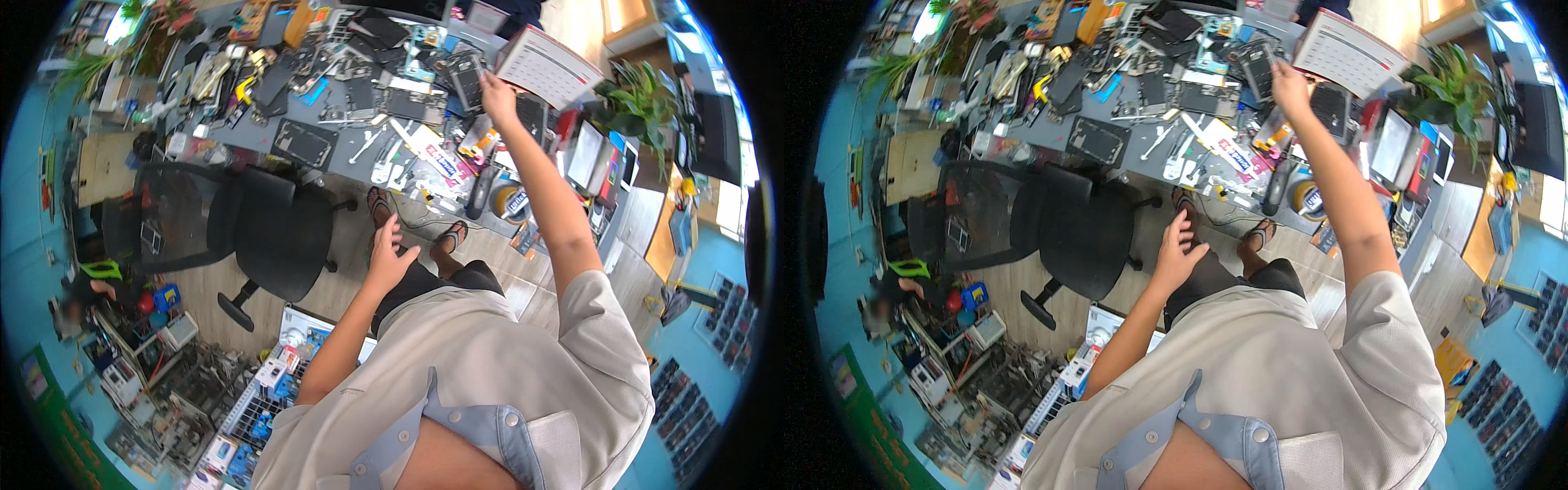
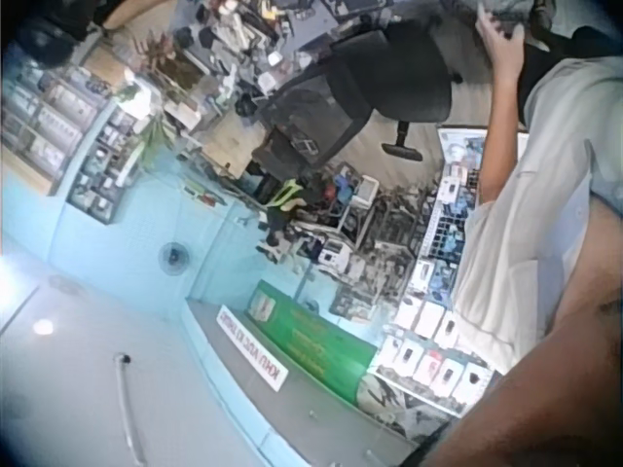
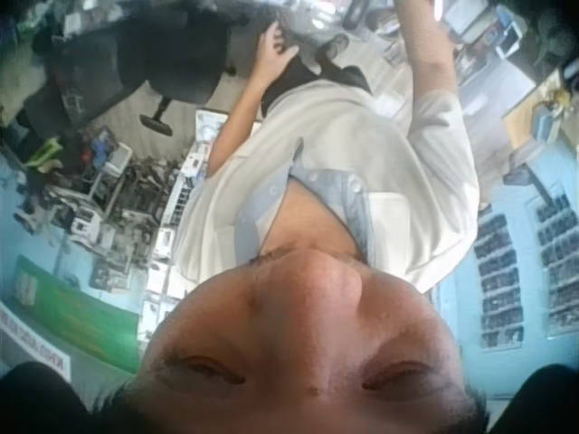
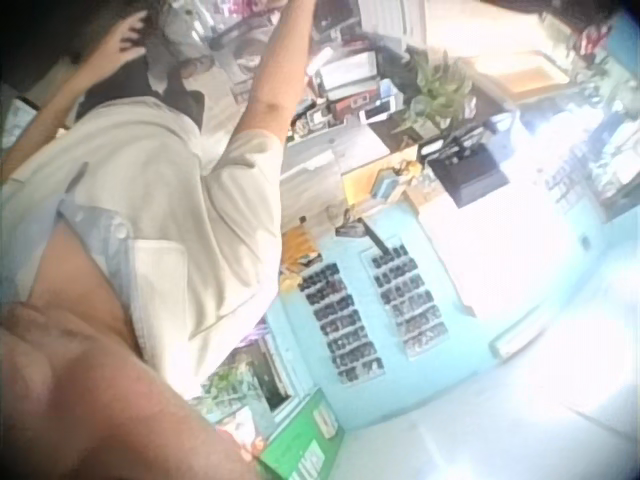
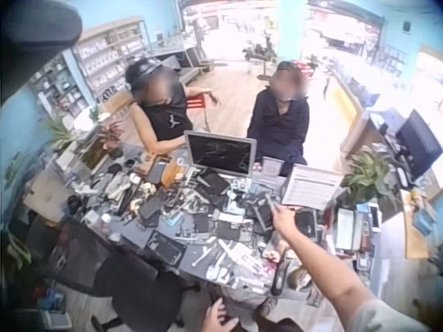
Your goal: The person uses a heat gun to apply heat to a disassembled mobile phone on a cluttered workbench. They then handle the phone and other components, moving them around the workspace.
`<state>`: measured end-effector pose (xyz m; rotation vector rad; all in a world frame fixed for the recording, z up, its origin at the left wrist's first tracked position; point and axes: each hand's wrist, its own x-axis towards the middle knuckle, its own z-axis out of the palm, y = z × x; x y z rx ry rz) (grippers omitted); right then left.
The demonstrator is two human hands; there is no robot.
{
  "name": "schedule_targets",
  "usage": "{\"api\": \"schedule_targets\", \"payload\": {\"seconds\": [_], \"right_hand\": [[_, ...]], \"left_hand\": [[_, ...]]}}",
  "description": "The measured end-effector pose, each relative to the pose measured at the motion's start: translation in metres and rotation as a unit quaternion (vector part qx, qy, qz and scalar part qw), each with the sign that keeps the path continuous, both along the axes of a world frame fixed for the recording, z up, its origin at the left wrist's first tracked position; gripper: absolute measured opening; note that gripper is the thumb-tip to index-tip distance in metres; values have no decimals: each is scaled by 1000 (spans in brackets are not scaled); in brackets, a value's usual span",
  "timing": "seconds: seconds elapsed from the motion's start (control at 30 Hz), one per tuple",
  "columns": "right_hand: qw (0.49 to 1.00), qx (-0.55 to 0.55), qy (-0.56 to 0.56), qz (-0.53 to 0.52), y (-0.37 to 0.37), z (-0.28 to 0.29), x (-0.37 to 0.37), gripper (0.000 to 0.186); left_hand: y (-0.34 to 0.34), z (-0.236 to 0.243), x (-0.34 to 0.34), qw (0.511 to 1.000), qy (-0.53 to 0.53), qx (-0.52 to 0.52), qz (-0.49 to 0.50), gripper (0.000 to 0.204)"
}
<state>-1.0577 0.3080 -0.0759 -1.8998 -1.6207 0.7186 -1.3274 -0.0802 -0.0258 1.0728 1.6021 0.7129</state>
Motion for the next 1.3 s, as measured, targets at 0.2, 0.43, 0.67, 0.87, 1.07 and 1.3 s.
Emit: {"api": "schedule_targets", "payload": {"seconds": [0.2,0.43,0.67,0.87,1.07,1.3], "right_hand": [[999,14,-3,-30,65,-64,-7,48],[997,6,-44,-61,70,-69,-16,46],[983,78,-160,-38,61,-69,-16,37],[970,72,-226,-43,53,-57,-23,40],[962,63,-254,-73,46,-41,-32,43],[956,216,-183,82,-21,1,-70,48]], "left_hand": [[-105,-46,-47,980,70,-143,116,80],[-144,-74,-71,956,46,-207,202,71],[-78,-76,-102,967,11,-142,213,47],[77,-72,-155,936,-139,-140,291,43],[168,-94,-187,904,-129,-202,355,60],[164,-94,-199,912,-124,-186,345,51]]}}
